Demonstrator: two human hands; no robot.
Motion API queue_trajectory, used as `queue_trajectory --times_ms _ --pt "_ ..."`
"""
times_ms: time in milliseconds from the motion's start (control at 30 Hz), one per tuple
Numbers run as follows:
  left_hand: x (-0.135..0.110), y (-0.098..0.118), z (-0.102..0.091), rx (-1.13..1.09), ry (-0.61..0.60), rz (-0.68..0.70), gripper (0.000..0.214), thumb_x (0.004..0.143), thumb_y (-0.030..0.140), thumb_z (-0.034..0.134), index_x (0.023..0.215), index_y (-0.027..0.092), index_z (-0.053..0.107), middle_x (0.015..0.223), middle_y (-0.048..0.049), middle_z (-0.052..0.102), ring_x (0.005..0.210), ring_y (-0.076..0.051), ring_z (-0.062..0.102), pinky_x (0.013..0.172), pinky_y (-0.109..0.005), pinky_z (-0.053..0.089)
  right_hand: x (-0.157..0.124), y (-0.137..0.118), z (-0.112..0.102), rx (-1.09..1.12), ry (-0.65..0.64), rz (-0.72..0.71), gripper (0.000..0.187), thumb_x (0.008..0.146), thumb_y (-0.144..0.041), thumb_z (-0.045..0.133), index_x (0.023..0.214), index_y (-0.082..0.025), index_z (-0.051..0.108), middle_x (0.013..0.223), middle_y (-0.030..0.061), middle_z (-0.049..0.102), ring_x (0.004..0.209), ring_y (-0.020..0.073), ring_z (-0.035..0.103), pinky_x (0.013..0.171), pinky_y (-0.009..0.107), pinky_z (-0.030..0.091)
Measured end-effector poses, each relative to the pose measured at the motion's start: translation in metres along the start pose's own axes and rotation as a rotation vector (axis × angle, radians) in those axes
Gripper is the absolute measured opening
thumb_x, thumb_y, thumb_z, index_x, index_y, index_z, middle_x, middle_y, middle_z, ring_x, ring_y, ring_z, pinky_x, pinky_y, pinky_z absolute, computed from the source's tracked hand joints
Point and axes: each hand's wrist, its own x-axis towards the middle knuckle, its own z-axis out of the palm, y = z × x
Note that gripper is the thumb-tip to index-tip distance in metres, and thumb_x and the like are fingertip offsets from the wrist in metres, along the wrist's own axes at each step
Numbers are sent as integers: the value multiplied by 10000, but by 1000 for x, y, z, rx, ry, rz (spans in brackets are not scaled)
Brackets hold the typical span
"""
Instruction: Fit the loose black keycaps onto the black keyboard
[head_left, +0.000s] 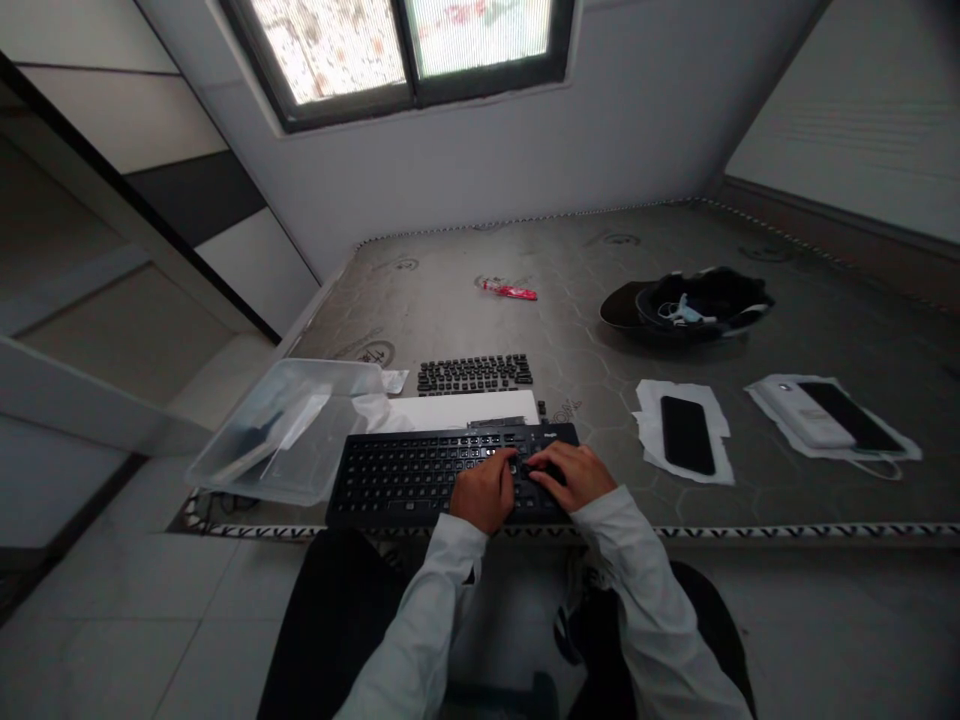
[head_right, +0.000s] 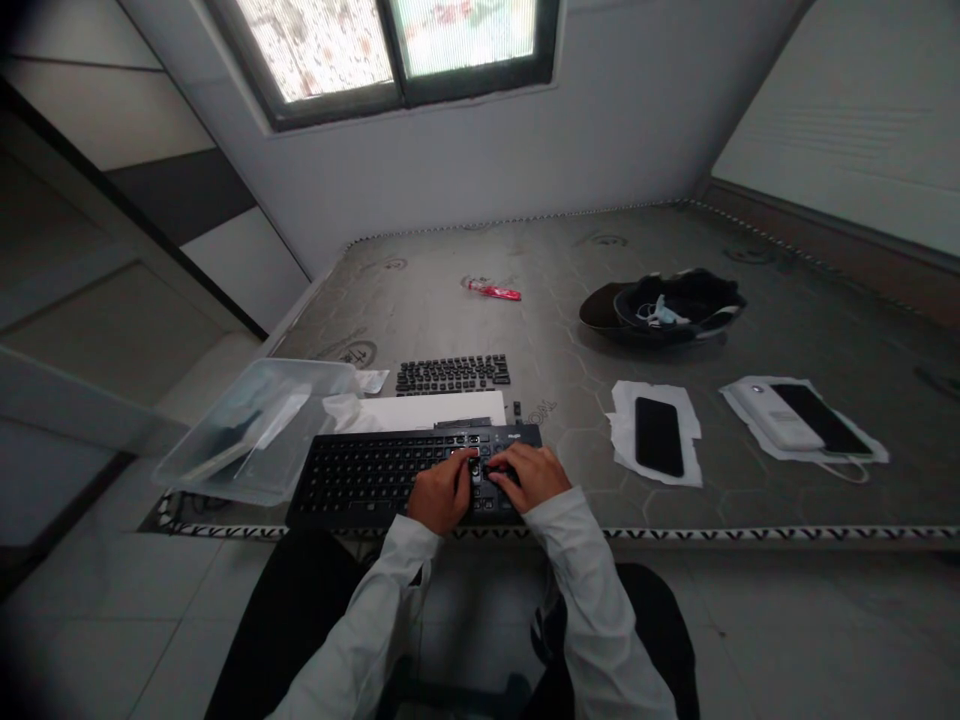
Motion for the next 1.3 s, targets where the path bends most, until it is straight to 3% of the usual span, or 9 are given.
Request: queue_trajectory --times_ms 533,767,1300 --pt "0 1 -2 -11 -44 24 295 884 173 389 1121 209 561 993 -43 688 815 -151 659 767 -264 500 4 -7 -2 -161 -128 -5 158 834 -301 563 970 -242 618 940 53 637 893 204 578 737 340 338" --pt "12 4 -10 -180 -72 -126 243 814 420 572 955 223 595 593 54 606 553 -107 585 575 -203 425 2 -6 1 -205 -121 -16 145 824 -293 576 948 -233 618 927 49 635 882 207 569 729 344 322" --pt "16 1 -11 -277 -125 -119 161 794 348 606 863 226 685 591 47 601 550 -84 547 568 -188 392 1 -3 3 -178 -116 -27 156 857 -312 536 959 -229 621 928 56 633 856 188 583 721 325 358"
